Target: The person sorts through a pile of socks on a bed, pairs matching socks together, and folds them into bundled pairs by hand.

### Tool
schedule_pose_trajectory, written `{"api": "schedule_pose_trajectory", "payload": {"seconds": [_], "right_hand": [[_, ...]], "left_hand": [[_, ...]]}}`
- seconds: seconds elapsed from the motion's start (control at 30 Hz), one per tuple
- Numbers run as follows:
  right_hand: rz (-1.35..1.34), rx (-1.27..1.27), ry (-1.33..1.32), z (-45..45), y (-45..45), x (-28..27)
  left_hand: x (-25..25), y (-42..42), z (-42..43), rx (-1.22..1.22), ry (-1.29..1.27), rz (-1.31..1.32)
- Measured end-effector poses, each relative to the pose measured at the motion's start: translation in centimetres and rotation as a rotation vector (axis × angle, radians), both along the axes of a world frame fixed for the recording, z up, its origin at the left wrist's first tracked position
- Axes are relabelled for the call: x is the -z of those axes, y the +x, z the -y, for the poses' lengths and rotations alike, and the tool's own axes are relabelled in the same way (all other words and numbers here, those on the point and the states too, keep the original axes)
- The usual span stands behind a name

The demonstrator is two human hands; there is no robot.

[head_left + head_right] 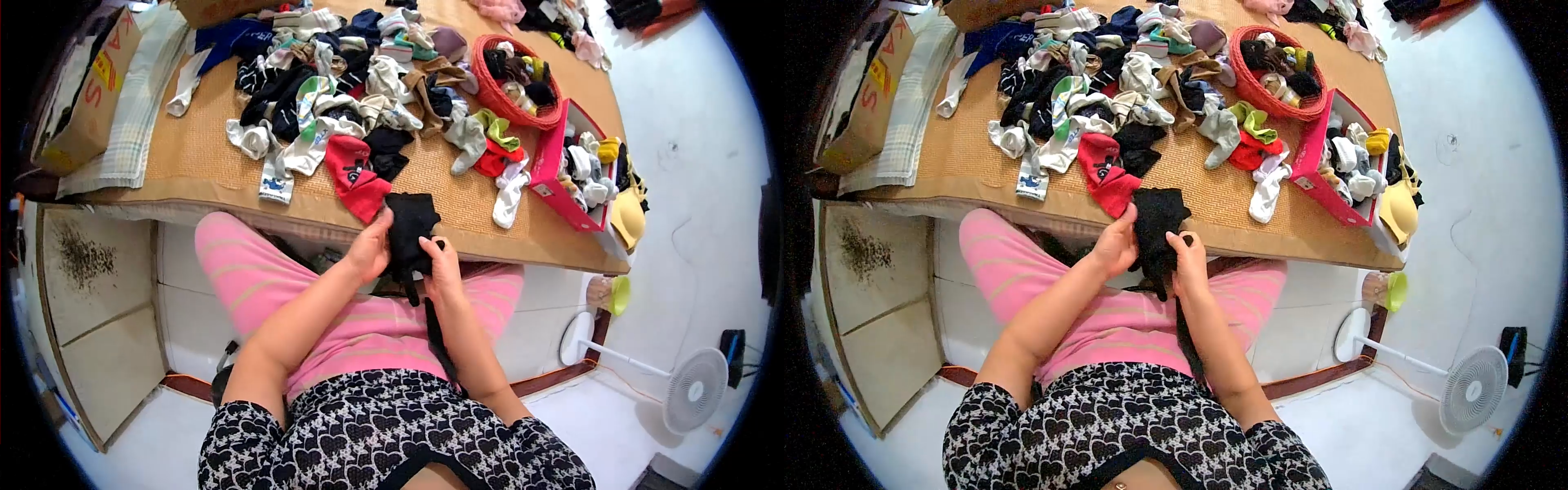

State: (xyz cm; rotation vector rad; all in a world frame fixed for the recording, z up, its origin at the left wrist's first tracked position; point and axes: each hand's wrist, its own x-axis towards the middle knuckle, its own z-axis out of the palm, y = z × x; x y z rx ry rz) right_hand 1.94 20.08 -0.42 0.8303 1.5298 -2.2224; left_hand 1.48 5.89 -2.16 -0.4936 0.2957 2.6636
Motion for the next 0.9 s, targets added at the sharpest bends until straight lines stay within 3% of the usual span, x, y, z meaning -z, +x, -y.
{"api": "schedule_pose_trajectory", "payload": {"seconds": [0.1, 0.17, 0.2, 0.27, 0.4, 0.5, 0.57, 0.67, 0.8, 0.9], "right_hand": [[0.007, -0.045, 0.000, -0.4, 0.5, 0.4], [-0.082, -0.289, 0.290, -1.2, 0.3, 0.9], [-0.083, -0.292, 0.295, -1.1, 0.2, 0.4], [-0.353, -0.280, 0.517, -0.8, -0.3, -0.7], [-0.330, -0.423, 0.205, -0.9, -0.7, -3.4], [-0.328, -0.449, 0.261, -1.2, -0.5, -3.8], [-0.434, -0.429, 0.318, -0.8, -0.3, -4.1], [-0.616, -0.445, 0.475, -1.1, -0.3, -5.2], [-0.533, -0.301, 0.391, -1.0, -0.9, -6.6], [-0.531, -0.372, 0.429, -1.1, -1.0, -6.0]], "left_hand": [[0.9, 0.7, -0.2, 0.037, -0.261, -0.037], [1.3, 0.7, -0.2, 0.099, -0.348, -0.072], [0.7, 0.6, -0.3, 0.096, -0.343, -0.073], [-0.6, 0.5, -0.3, 0.034, -0.402, -0.142], [-1.5, 0.5, 0.0, 0.047, -0.335, -0.196], [-1.9, 0.5, 0.2, -0.007, -0.549, -0.282], [-2.3, 0.5, 0.1, -0.209, -0.651, -0.278], [-2.1, 0.4, 0.9, -0.253, -0.570, -0.280], [-2.5, 0.5, 2.2, -0.159, -0.420, -0.361], [-2.8, 0.5, 2.9, -0.026, -0.503, -0.520]]}}
